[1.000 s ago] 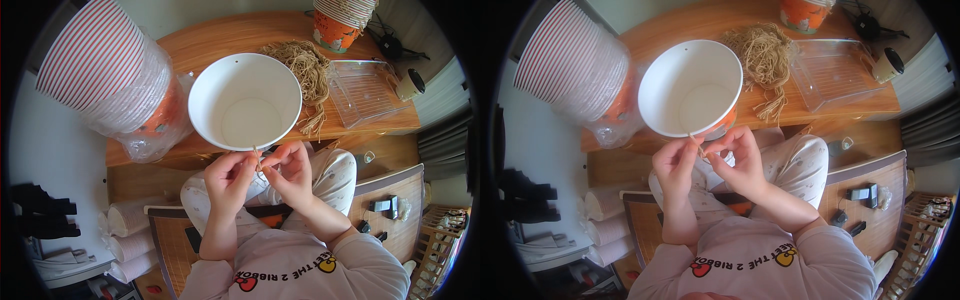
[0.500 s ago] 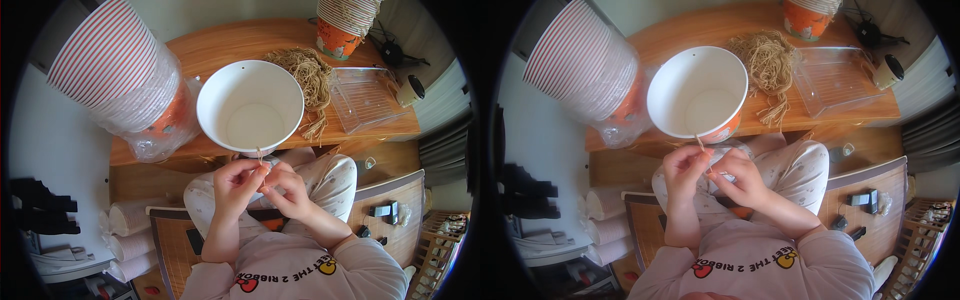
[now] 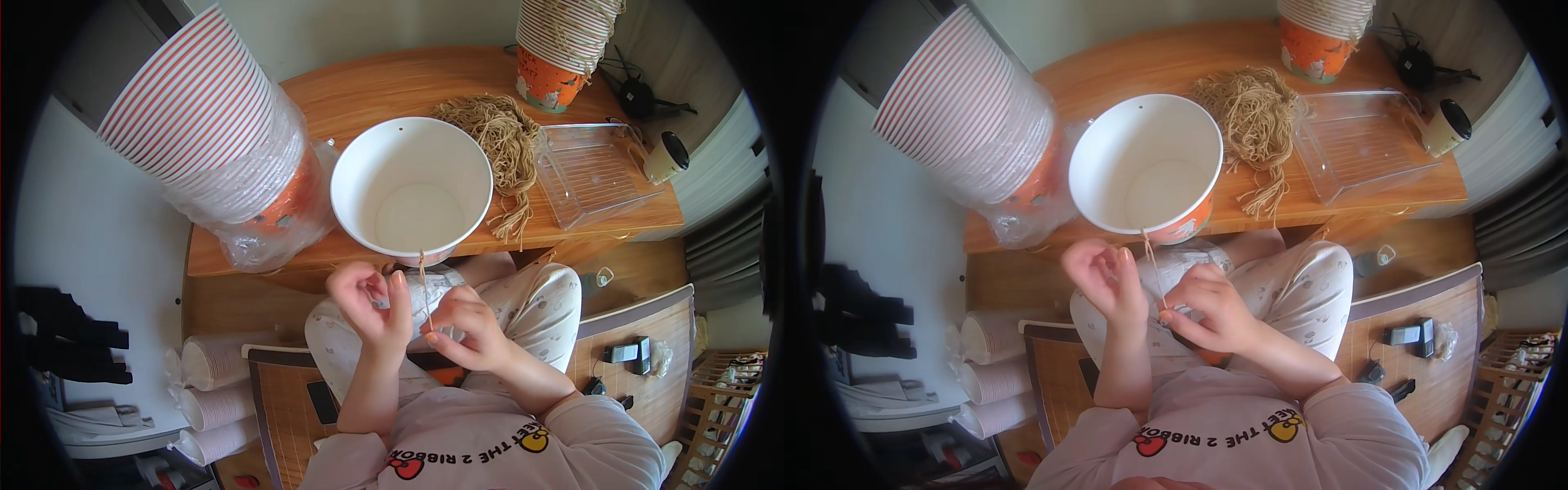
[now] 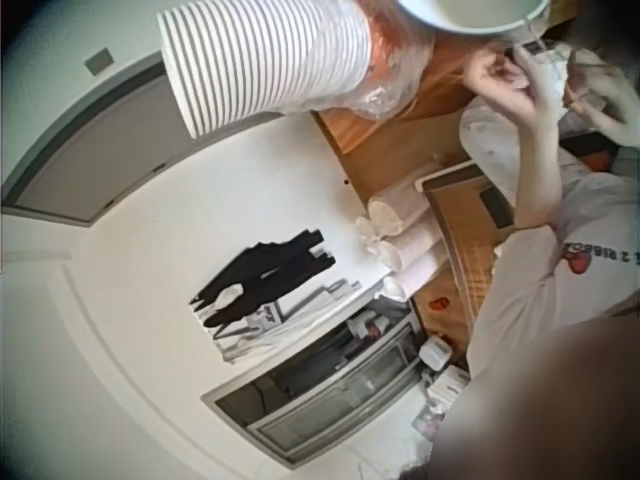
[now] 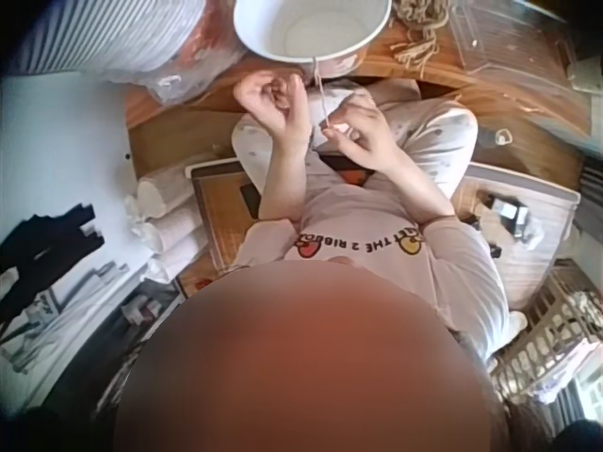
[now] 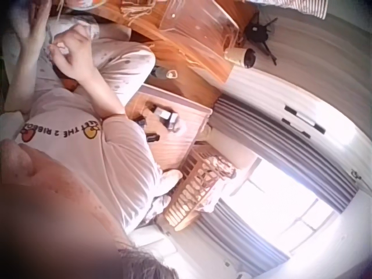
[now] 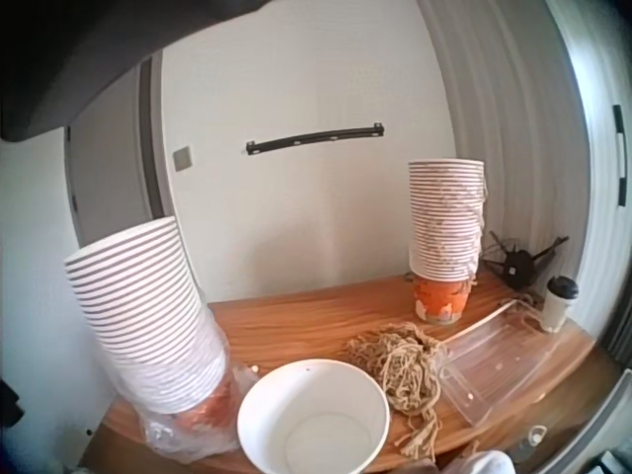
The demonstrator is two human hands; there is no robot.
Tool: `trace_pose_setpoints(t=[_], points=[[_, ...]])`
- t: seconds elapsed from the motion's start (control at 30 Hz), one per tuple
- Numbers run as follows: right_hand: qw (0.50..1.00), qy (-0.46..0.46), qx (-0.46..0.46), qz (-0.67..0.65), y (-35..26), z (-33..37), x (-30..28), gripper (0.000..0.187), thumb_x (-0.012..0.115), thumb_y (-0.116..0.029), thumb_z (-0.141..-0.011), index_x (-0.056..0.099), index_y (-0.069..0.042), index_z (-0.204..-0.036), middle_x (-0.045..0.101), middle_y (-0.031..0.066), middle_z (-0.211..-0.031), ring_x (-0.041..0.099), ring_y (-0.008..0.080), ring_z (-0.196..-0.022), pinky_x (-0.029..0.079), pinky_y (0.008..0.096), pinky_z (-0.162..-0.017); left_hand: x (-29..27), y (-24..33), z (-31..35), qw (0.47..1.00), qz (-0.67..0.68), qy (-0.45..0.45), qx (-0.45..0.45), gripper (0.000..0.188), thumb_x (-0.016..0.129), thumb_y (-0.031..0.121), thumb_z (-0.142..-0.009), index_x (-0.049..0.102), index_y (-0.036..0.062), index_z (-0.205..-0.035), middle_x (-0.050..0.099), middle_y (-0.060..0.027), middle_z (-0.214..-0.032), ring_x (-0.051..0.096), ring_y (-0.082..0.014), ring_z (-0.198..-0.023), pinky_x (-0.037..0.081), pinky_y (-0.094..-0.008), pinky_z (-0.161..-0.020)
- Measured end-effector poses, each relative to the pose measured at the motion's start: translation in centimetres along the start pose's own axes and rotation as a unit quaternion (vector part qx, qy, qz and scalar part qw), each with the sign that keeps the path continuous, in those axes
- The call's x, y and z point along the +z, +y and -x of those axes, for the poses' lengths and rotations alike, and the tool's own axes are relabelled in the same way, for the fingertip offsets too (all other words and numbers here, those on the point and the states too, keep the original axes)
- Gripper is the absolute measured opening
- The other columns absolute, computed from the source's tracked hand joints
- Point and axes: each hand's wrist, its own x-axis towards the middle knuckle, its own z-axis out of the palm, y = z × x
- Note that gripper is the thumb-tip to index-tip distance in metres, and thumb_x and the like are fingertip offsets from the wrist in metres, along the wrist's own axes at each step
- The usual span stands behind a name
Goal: Attaching string handles to paper buckets.
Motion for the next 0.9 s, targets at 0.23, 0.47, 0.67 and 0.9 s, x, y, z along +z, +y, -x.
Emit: trace_pose_setpoints(t=[0.23, 0.47, 0.67, 0.9], points=[[0.996, -0.051, -0.071, 0.031, -3.9, 0.3, 0.4, 0.014, 0.077, -0.01, -0.081, 0.07, -0.01, -0.093, 0.064, 0.0017, -0.081, 0.059, 0.0217, -0.076, 0.044, 0.035, -0.074, 3.8, -1.7, -0.8, 0.997, -0.025, -0.012, 0.077, 0.135, 0.092, 0.025, -0.067, -0.008, 0.0064, -0.156, 0.018, -0.0283, -0.156, 0.033, -0.0415, -0.141, 0.031, -0.0526, -0.114], [0.98, -0.071, -0.187, -0.023, -7.8, -0.8, -3.7, 0.015, 0.073, -0.02, -0.09, 0.072, -0.009, -0.1, 0.064, 0.0013, -0.083, 0.056, 0.0213, -0.075, 0.045, 0.036, -0.072, 2.6, -2.5, -1.7, 0.993, 0.066, -0.033, 0.093, 0.137, 0.09, 0.015, -0.071, -0.016, 0.0124, -0.156, 0.027, -0.0267, -0.152, 0.042, -0.0364, -0.135, 0.038, -0.0522, -0.11], [0.992, 0.054, -0.105, -0.041, -6.3, -0.6, -9.0, 0.021, 0.06, -0.019, -0.095, 0.06, -0.006, -0.079, 0.064, 0.0159, -0.112, 0.059, 0.0271, -0.091, 0.046, 0.0376, -0.076, -5.4, 1.3, -2.4, 0.781, 0.494, -0.239, -0.299, 0.082, 0.029, 0.07, -0.099, 0.021, 0.0104, -0.155, 0.041, -0.0142, -0.153, 0.044, -0.028, -0.139, 0.037, -0.05, -0.114], [0.957, -0.177, -0.002, -0.231, -2.3, 0.2, -6.6, 0.026, 0.057, -0.023, -0.101, 0.059, -0.004, -0.084, 0.07, 0.0185, -0.101, 0.061, 0.0203, -0.079, 0.046, 0.0327, -0.07, -6.1, 4.4, -1.7, 0.447, 0.664, -0.149, -0.581, 0.076, 0.036, 0.064, -0.1, 0.046, 0.0027, -0.145, 0.057, -0.0172, -0.139, 0.054, -0.0303, -0.129, 0.041, -0.0459, -0.11]])
